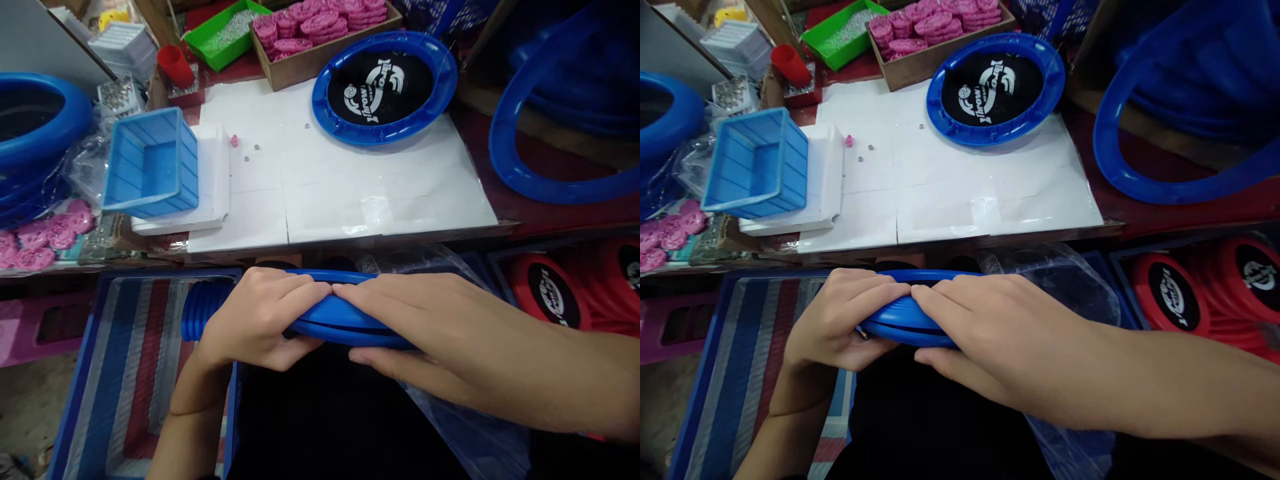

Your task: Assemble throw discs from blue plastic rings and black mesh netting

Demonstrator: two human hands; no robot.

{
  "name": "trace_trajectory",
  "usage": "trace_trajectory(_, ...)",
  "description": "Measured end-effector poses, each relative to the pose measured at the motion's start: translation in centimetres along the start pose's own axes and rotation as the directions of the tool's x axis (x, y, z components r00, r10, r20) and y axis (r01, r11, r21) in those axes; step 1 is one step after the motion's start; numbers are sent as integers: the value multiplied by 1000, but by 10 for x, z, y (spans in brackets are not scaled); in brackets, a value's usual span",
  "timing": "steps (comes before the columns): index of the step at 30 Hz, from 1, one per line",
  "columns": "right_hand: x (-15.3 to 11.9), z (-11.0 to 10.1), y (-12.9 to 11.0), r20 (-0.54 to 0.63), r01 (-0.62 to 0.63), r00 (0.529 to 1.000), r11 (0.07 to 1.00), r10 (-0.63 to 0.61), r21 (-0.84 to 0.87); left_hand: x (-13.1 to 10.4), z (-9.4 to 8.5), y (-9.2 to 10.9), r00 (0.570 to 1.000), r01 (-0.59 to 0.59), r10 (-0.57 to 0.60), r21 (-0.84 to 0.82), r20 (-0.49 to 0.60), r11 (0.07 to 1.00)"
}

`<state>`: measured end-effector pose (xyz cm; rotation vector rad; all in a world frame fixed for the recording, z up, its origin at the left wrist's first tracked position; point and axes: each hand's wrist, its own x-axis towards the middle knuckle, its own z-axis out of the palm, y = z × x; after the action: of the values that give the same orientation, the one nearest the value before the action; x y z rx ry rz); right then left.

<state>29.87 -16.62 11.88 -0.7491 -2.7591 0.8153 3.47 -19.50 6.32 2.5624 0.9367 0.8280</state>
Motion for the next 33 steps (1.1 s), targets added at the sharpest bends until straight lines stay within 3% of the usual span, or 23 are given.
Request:
trace_trajectory(3, -4, 3, 3, -31, 23, 999, 997, -25, -72, 2, -1, -2, 1000, -19, 19, 1, 10, 1000)
trace_trajectory(11, -12, -3, 12, 29, 27, 999, 999, -28, 18, 2, -6, -10, 999, -23, 26, -93, 27, 995)
trace_trajectory(16, -12, 1, 10, -85, 94, 991, 983, -108, -156, -4, -3, -12, 997, -24, 22, -27, -68, 999)
trace_trajectory(20, -3, 1, 14, -61, 106, 991, 971, -121, -215, -5, -8, -14, 999, 7, -7, 9, -43, 1000)
trace_trajectory(25, 18, 2, 16, -5, 90, 996, 990, -91, -108, 7, -11, -5, 996, 55, -63, 113, 66, 992)
trace_trajectory(29, 17, -7, 18, 20, -24, 1000, 997, 23, 73, 13, -10, -3, 1000, -31, 30, 195, 6, 980)
trace_trajectory(33, -9, -29, 30, -42, -132, 989, 978, 141, 164, -1, -15, -30, 989, -18, 26, 58, -147, 998)
